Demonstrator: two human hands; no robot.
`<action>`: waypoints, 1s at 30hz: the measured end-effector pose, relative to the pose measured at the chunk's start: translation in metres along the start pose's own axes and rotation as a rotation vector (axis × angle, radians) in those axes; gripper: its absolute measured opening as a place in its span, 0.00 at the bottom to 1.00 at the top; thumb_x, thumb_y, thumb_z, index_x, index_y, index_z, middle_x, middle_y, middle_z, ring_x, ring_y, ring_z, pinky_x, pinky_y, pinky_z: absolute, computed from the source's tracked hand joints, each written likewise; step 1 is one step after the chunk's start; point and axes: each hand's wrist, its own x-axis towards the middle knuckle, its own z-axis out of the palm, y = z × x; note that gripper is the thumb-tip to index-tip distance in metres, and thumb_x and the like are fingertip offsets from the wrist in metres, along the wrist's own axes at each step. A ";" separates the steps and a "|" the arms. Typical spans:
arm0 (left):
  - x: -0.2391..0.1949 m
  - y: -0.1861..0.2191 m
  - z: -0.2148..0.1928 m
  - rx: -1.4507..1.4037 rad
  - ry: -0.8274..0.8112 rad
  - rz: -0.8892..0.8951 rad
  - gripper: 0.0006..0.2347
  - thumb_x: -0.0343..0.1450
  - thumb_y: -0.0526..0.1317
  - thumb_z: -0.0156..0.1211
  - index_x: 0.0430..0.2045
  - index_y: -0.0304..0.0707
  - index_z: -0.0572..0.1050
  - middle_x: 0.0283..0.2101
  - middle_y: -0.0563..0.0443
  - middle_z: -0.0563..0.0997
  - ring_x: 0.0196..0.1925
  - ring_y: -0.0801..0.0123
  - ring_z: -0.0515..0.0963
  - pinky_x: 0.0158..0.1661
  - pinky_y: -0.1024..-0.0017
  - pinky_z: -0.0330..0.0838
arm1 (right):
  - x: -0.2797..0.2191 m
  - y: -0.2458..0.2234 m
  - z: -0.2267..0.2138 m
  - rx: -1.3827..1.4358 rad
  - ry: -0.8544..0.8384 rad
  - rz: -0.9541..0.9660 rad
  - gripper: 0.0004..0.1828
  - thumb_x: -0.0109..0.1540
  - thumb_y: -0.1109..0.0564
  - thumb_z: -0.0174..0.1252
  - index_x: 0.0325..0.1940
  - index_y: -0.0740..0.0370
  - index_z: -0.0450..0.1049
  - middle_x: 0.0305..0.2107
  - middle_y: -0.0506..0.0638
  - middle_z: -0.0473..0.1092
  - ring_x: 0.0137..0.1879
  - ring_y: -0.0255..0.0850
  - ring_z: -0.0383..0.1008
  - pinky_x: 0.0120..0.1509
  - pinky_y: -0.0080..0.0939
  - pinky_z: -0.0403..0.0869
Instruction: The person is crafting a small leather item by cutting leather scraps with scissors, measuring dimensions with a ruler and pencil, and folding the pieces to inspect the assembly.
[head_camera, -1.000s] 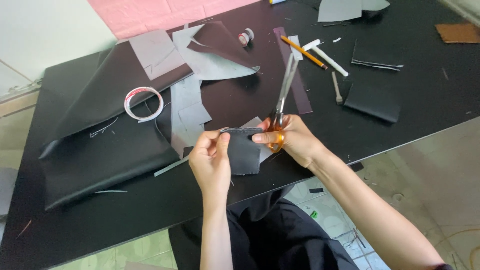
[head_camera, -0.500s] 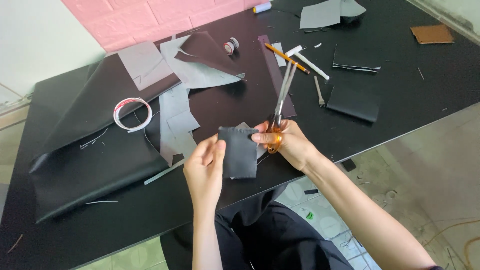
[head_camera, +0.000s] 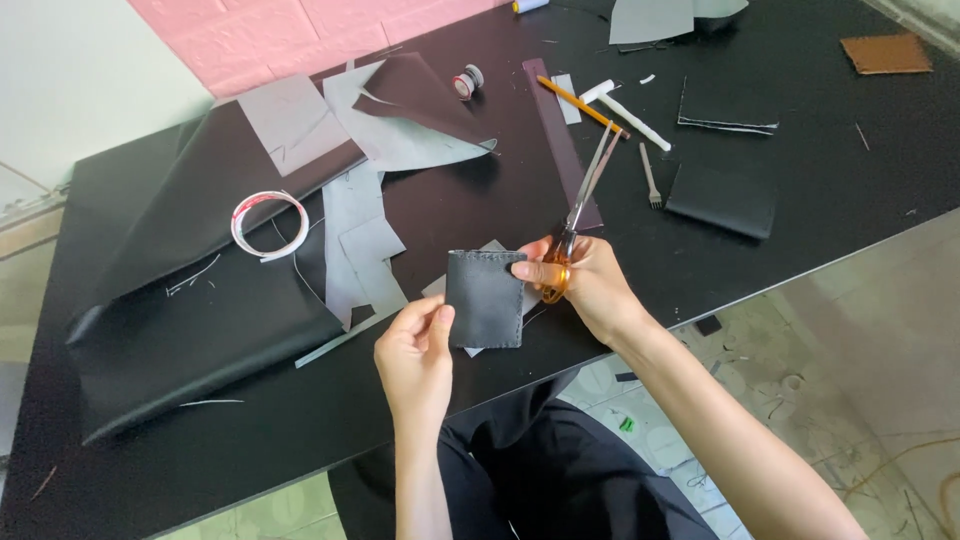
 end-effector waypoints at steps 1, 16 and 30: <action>0.000 0.000 0.001 0.000 0.000 -0.002 0.09 0.72 0.35 0.64 0.44 0.35 0.84 0.42 0.39 0.87 0.48 0.51 0.87 0.48 0.58 0.82 | 0.000 0.000 0.000 -0.001 0.000 0.002 0.14 0.52 0.65 0.76 0.40 0.71 0.80 0.24 0.58 0.71 0.30 0.45 0.73 0.39 0.38 0.74; -0.006 0.009 -0.004 -0.005 -0.035 0.012 0.10 0.73 0.39 0.64 0.42 0.32 0.84 0.38 0.37 0.88 0.43 0.52 0.89 0.45 0.60 0.83 | 0.006 0.012 -0.008 0.150 0.058 -0.021 0.12 0.53 0.65 0.73 0.38 0.72 0.79 0.23 0.56 0.73 0.29 0.43 0.77 0.38 0.36 0.77; -0.006 -0.007 -0.011 -0.135 -0.136 0.042 0.09 0.71 0.40 0.67 0.33 0.31 0.85 0.24 0.41 0.87 0.32 0.59 0.89 0.41 0.62 0.82 | 0.015 0.023 -0.018 0.134 0.033 -0.013 0.11 0.58 0.63 0.71 0.42 0.70 0.81 0.28 0.60 0.74 0.35 0.48 0.78 0.44 0.40 0.78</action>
